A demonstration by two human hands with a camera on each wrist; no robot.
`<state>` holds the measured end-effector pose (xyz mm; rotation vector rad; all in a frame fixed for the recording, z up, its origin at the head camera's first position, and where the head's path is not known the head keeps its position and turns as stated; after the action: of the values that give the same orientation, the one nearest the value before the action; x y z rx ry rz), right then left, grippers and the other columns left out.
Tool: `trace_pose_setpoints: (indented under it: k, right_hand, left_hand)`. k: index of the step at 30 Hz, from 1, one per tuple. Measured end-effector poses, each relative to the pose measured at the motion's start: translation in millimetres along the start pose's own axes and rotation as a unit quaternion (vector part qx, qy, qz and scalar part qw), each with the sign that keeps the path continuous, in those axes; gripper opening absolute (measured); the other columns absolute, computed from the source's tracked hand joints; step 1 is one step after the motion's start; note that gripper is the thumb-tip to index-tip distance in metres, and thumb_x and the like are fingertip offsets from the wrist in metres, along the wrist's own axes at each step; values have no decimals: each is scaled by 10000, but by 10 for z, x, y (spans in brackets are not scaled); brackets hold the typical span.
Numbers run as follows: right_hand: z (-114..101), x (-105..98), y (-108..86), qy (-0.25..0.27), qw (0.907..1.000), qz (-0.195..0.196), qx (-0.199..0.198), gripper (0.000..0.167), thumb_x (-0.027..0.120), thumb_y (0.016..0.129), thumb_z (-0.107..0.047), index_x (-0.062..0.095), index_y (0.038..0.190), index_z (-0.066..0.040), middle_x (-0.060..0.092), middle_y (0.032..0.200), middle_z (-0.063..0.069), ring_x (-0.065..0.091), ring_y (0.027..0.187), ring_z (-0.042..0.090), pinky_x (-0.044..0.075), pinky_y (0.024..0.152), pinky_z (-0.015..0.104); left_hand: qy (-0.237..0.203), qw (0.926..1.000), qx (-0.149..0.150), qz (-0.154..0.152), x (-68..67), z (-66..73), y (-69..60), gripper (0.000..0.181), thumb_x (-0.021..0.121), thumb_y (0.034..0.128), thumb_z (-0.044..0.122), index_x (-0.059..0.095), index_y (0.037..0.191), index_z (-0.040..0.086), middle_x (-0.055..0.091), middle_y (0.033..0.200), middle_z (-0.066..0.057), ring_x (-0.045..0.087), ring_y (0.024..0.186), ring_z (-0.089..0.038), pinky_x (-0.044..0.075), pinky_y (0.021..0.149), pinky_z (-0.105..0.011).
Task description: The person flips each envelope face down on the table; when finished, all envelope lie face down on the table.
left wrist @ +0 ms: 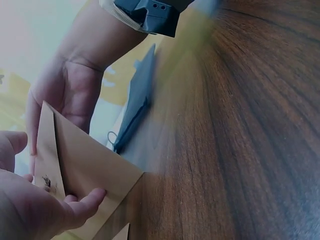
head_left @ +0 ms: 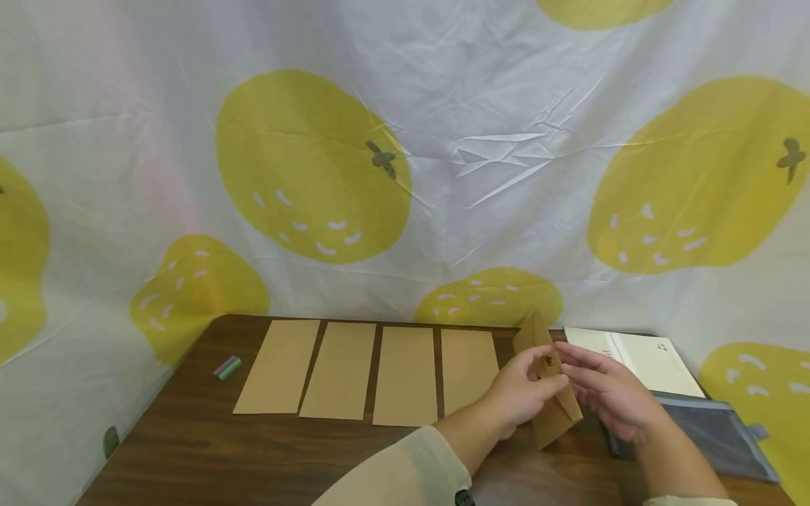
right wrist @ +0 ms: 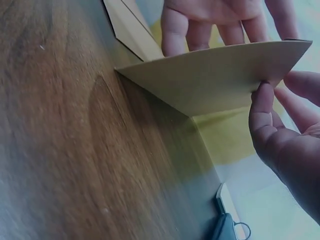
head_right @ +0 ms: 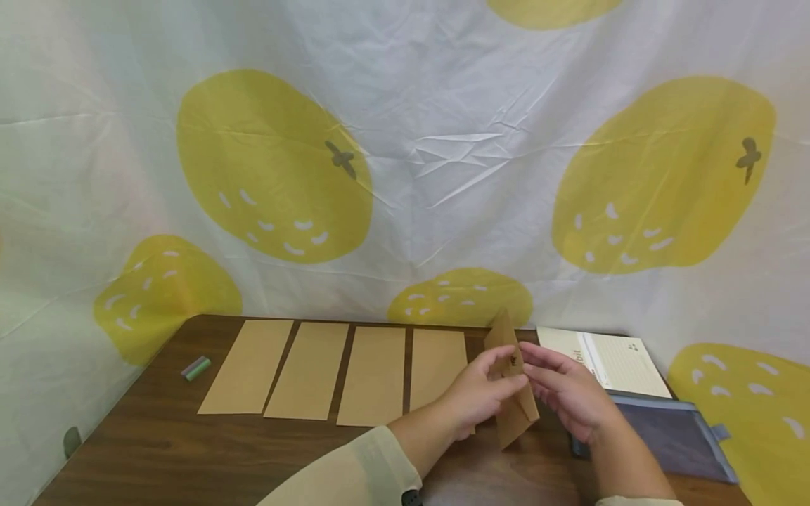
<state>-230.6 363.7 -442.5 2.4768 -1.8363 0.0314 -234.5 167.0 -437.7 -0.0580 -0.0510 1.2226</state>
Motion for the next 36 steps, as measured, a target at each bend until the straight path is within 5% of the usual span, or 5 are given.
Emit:
trace_pose_setpoints:
  k: [7,13,21,29,36]
  right_hand:
    - [-10,68,22,-292,9989,178,308,472,535,1123,-146,525,1588,-226,659,1352,-200,655,1215,9,576,956,213]
    - [23,109,36,-391,9988,90,267,511,521,1129,-154,454,1631,-220,605,1382,-111,683,1184,47,595,956,242]
    - [83,173,61,-587,9966,77,568,662,532,1124,-191,237,1714,-130,179,1707,366,644,1231,-24,586,1011,265]
    - [186,146,85,-717,9920,190,1024,698,552,1124,-265,222,1705,-62,320,1695,273,615,1268,19,564,1076,313]
    - [195,64,80,-695,9891,418,1229,714,472,1153,-361,152,1719,-65,231,1747,289,459,1498,177,532,1096,287]
  left_hand:
    - [98,9999,5,95,-11,4,-6,556,835,931,232,634,1447,272,699,1314,-25,672,1111,-155,622,913,-413]
    - [451,9985,56,295,-22,-15,-17,465,805,941,277,678,1383,352,658,1455,23,628,1318,-208,602,1021,-457]
    - [17,9995,52,317,-50,-33,-46,448,739,958,218,685,1388,326,732,1169,74,678,1043,-114,594,937,-415]
    - [-692,9964,214,451,-115,-67,-49,471,708,948,63,713,1333,333,727,1342,9,701,1175,-173,564,1072,-508]
    - [-756,9944,263,690,-233,-156,-16,565,670,910,-61,688,1388,239,700,1365,-27,680,1185,-191,575,880,-340]
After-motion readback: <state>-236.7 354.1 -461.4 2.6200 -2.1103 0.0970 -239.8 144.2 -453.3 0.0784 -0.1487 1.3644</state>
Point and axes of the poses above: each hand's wrist, its own y-axis towards the middle knuckle, its own x-axis out of the palm, z = x × y, the point moved 1 cm from there along y, towards the middle knuckle
